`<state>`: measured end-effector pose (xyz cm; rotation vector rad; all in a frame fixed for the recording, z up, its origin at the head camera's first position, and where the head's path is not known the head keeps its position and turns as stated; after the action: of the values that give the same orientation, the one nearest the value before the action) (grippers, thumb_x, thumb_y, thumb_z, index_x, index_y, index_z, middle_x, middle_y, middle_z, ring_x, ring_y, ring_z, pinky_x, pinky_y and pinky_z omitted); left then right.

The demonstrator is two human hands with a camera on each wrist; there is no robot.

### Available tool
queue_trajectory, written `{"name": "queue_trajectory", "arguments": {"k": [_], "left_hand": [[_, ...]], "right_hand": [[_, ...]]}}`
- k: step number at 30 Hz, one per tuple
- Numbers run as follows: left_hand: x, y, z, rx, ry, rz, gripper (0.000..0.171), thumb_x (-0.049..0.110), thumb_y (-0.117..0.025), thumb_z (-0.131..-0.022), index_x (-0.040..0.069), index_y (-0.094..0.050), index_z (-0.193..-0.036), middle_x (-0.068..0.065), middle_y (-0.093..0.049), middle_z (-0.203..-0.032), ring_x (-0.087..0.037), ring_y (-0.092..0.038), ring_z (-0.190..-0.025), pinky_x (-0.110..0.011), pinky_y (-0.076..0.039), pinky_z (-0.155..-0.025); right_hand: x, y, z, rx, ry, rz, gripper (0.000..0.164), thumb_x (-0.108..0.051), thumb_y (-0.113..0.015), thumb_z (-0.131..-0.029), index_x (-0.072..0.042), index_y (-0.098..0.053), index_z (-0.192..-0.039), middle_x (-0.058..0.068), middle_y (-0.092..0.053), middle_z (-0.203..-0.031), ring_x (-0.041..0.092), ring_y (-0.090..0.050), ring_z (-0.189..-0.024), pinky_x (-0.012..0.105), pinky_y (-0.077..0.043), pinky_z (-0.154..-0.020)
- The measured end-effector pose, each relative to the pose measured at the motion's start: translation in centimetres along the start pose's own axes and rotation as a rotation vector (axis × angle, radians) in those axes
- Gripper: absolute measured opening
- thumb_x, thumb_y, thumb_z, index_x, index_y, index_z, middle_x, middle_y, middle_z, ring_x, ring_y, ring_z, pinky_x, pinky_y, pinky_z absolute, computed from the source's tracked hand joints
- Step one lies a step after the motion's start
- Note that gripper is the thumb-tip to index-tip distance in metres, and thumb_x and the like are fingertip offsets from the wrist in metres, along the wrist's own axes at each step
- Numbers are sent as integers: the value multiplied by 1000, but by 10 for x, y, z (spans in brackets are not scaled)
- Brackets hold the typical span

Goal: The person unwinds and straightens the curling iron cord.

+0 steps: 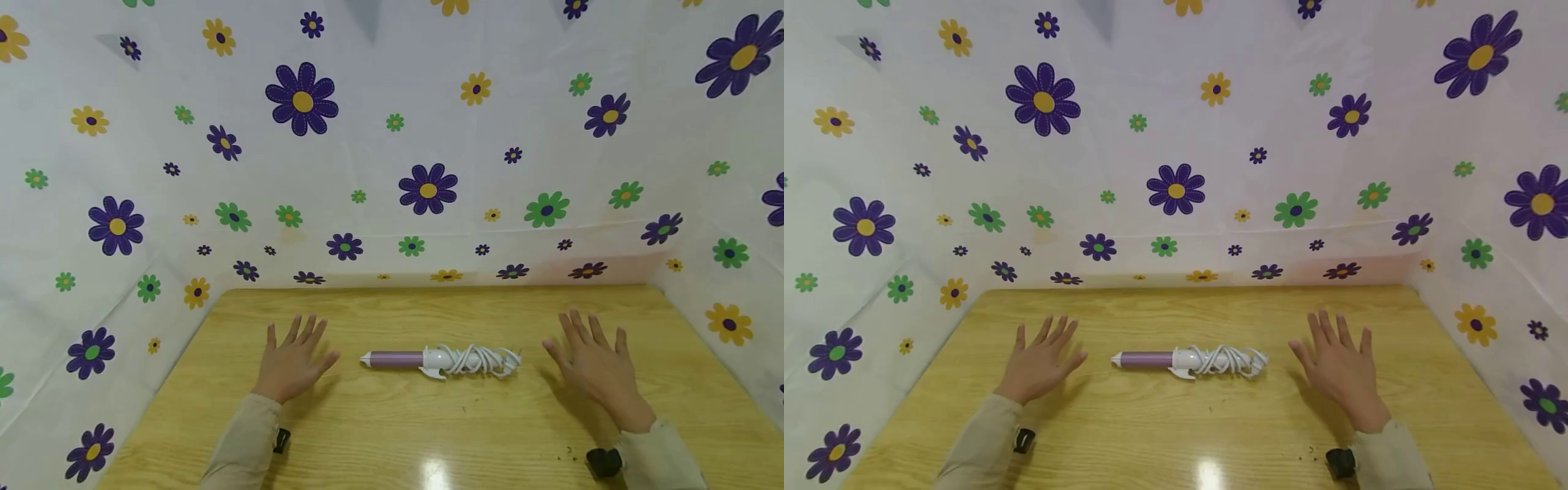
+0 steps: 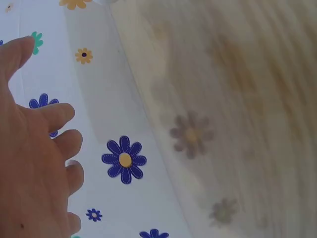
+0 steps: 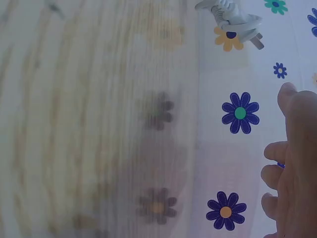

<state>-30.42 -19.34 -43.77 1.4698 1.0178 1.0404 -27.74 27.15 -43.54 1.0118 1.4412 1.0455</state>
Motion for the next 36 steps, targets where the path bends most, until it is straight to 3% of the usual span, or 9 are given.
{"name": "queue_trajectory", "arguments": {"k": [5,10,14,19,25,32,36], "left_hand": [[17,3,-10,6,-47,44,76,64,-42,-93,19,-29,-152,-7,-25,-158,-32,-20,-148,-66,0,-113],[41,5,-19,-24,-99,163,76,62,-51,-90,21,-32,-152,-9,-31,-156,-31,-27,-145,-66,-7,-114],[62,5,-27,-33,-165,296,74,57,-57,-89,19,-39,-149,-10,-43,-150,-31,-40,-139,-64,-18,-112],[78,-13,-34,-142,-174,562,70,51,-63,-88,21,-41,-147,-6,-47,-148,-34,-44,-136,-59,-28,-111],[92,-42,-41,-306,-126,836,72,47,-70,-85,17,-44,-145,-13,-48,-146,-35,-44,-134,-53,-38,-106],[97,-60,-45,-361,-100,842,61,34,-78,-80,15,-55,-134,-12,-59,-130,-23,-58,-110,-42,-45,-95],[99,-63,-48,-372,-116,813,57,30,-80,-78,15,-59,-129,-10,-62,-123,-20,-58,-103,-40,-46,-91]], "right_hand": [[-10,-1,-1,-24,22,-6,79,-58,-30,-100,-4,-15,-154,24,-15,-158,50,-12,-143,71,2,-108],[-30,-2,-1,-19,79,-20,75,-55,-40,-99,-2,-29,-150,27,-29,-153,50,-31,-137,70,-21,-104],[-43,-2,0,-18,129,-138,73,-50,-54,-95,-1,-36,-146,28,-39,-147,50,-44,-127,67,-36,-95],[-53,-15,0,-95,143,-378,72,-40,-65,-90,3,-40,-142,31,-43,-143,52,-45,-125,63,-40,-95],[-57,-21,-1,-29,155,-538,53,-17,-71,-87,7,-51,-130,29,-58,-125,45,-58,-110,58,-46,-91],[-49,-26,-1,15,78,-601,36,-10,-70,-87,4,-56,-117,15,-62,-102,26,-62,-91,30,-51,-73],[-45,-26,-1,39,61,-609,35,-6,-69,-87,4,-54,-117,14,-60,-99,21,-61,-86,24,-50,-68]]}}
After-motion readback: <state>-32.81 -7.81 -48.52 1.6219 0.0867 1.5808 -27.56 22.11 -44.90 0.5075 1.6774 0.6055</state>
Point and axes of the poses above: each hand's wrist, its own z-axis away from the middle knuckle, its own y-axis out of the back of the hand, x = y × z, the point moved 10 cm from there along -z, towards the middle knuckle
